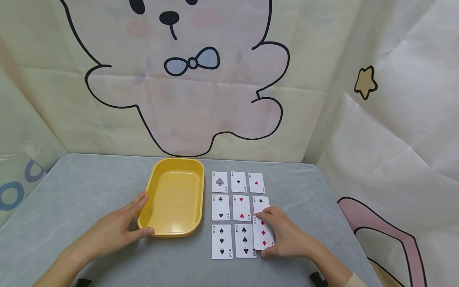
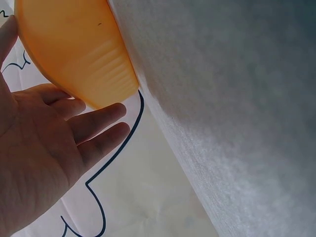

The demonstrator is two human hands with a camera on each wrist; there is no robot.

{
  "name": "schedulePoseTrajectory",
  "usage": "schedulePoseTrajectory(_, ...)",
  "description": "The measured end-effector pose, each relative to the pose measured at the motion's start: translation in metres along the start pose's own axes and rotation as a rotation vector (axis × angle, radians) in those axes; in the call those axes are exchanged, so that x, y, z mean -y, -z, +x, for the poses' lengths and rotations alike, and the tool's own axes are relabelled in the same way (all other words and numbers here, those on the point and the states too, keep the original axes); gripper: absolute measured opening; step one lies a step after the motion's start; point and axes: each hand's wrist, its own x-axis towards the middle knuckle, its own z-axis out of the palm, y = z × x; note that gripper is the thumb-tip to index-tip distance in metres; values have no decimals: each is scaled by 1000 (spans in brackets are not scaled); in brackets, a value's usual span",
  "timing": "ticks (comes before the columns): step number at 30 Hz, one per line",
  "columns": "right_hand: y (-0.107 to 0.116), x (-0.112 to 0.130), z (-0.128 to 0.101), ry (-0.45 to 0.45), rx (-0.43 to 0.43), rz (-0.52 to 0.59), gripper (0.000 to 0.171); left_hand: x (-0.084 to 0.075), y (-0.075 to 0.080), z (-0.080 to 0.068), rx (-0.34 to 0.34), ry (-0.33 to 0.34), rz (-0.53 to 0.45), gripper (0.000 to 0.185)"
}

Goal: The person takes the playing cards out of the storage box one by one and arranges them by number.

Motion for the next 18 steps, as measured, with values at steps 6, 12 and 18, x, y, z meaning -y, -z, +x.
schedulePoseTrajectory(6,-6,-5,-8,-11,23,-18,89,0,0,0,4,5,-6,107)
schedulePoseTrajectory(12,-11,-9,-14,-8,32,-33,90,0,0,0,0,2,-8,106)
schedulePoseTrajectory(18,-10,-9,-17,-36,53,-7,89,0,0,0,-7,-1,-11,106)
